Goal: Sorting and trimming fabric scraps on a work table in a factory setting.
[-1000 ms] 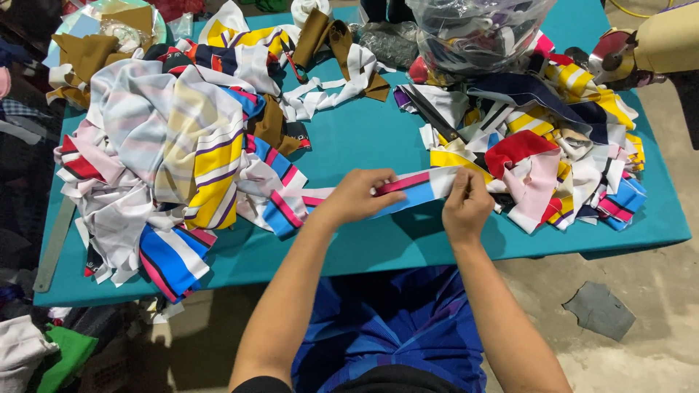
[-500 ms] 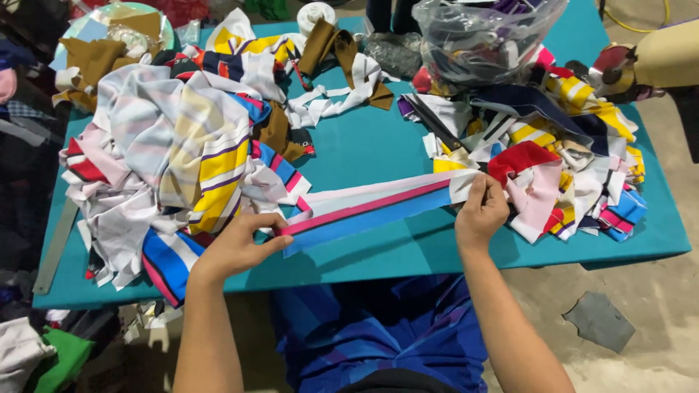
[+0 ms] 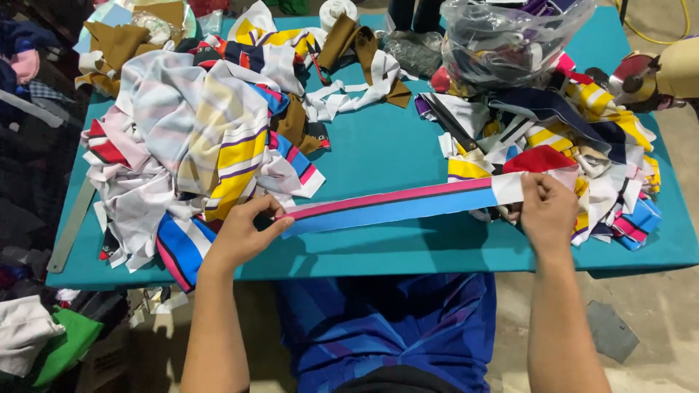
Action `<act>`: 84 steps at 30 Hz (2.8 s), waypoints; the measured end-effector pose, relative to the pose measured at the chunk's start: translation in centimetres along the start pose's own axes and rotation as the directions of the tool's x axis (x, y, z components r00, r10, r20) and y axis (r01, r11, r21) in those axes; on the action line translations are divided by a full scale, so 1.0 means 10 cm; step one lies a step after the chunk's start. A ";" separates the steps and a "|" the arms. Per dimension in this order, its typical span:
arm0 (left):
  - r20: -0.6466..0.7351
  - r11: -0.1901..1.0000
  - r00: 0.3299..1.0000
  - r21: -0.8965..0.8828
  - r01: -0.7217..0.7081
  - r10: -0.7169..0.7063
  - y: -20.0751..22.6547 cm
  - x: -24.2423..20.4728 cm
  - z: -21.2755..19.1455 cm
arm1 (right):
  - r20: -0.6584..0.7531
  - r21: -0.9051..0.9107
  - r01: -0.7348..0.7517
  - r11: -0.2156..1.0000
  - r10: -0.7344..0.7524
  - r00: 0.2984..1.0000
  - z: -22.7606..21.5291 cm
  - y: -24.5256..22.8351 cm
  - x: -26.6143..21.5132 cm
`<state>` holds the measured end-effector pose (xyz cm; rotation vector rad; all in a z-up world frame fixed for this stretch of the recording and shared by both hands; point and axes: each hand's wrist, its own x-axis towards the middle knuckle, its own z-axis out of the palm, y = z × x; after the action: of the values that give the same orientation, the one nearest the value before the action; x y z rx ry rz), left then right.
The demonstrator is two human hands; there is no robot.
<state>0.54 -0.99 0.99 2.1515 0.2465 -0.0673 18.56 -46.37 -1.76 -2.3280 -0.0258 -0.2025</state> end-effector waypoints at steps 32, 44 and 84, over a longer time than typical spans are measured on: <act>-0.013 0.968 0.994 0.228 -0.104 0.110 0.04 0.35 0.64 | 0.076 -0.062 -0.111 0.992 0.116 0.990 -0.34 0.15 0.29; -0.076 0.831 0.896 0.413 -0.372 0.438 -0.12 0.25 0.89 | 0.051 -0.037 -0.091 0.995 0.093 0.994 -0.41 0.05 0.33; -0.390 0.937 0.853 0.102 -0.334 0.346 -0.17 0.24 0.92 | 0.234 -0.235 0.045 0.971 0.012 0.972 0.92 -0.62 -0.29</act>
<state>2.98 -7.26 -5.90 2.1913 0.0943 0.5883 16.48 -35.29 -4.04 -2.5813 -0.1458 0.0669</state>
